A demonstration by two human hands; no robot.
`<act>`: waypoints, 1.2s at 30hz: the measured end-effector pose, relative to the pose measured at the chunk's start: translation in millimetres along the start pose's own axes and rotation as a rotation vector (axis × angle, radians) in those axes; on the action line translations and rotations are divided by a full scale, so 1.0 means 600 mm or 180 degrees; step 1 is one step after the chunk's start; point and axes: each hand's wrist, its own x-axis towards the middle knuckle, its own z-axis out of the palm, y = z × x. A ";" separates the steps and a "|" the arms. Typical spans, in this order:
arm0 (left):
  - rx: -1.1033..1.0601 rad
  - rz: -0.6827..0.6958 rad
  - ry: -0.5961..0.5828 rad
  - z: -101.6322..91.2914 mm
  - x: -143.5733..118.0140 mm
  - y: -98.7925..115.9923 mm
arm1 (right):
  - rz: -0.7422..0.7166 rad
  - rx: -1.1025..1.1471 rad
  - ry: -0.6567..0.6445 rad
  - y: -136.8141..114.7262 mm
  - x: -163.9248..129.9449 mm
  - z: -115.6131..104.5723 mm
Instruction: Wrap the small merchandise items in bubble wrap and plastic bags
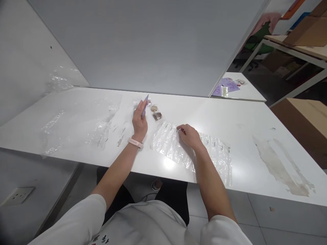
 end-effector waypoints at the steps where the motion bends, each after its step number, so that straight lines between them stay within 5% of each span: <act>1: 0.0043 -0.0030 -0.0008 0.001 0.002 -0.005 | 0.0048 0.0013 -0.0022 -0.001 -0.001 -0.002; 5: 0.0238 0.0087 -0.0496 0.012 -0.010 0.004 | 0.0164 0.0311 -0.0340 -0.006 -0.006 -0.013; 12: 0.0431 0.1075 -0.1727 0.041 -0.050 0.040 | -0.0700 0.1081 -0.1691 -0.022 -0.018 -0.026; 16: 0.0633 0.1274 -0.2279 0.058 -0.065 0.031 | -0.0711 0.1390 -0.2137 -0.028 -0.022 -0.034; 22: 0.0784 0.1134 -0.2313 0.064 -0.071 0.019 | -0.0204 0.1291 -0.1508 -0.016 -0.019 -0.047; 28: 0.0843 0.1202 -0.2119 0.050 -0.070 0.040 | 0.0523 0.0724 -0.0084 0.020 -0.006 -0.042; 32: 0.0912 0.0755 -0.1770 -0.013 -0.095 0.059 | 0.0912 -0.0030 0.0461 0.031 0.000 -0.043; 36: 0.1307 -0.0317 -0.1381 -0.098 -0.139 0.053 | 0.0911 -0.0322 0.0300 0.020 -0.002 -0.045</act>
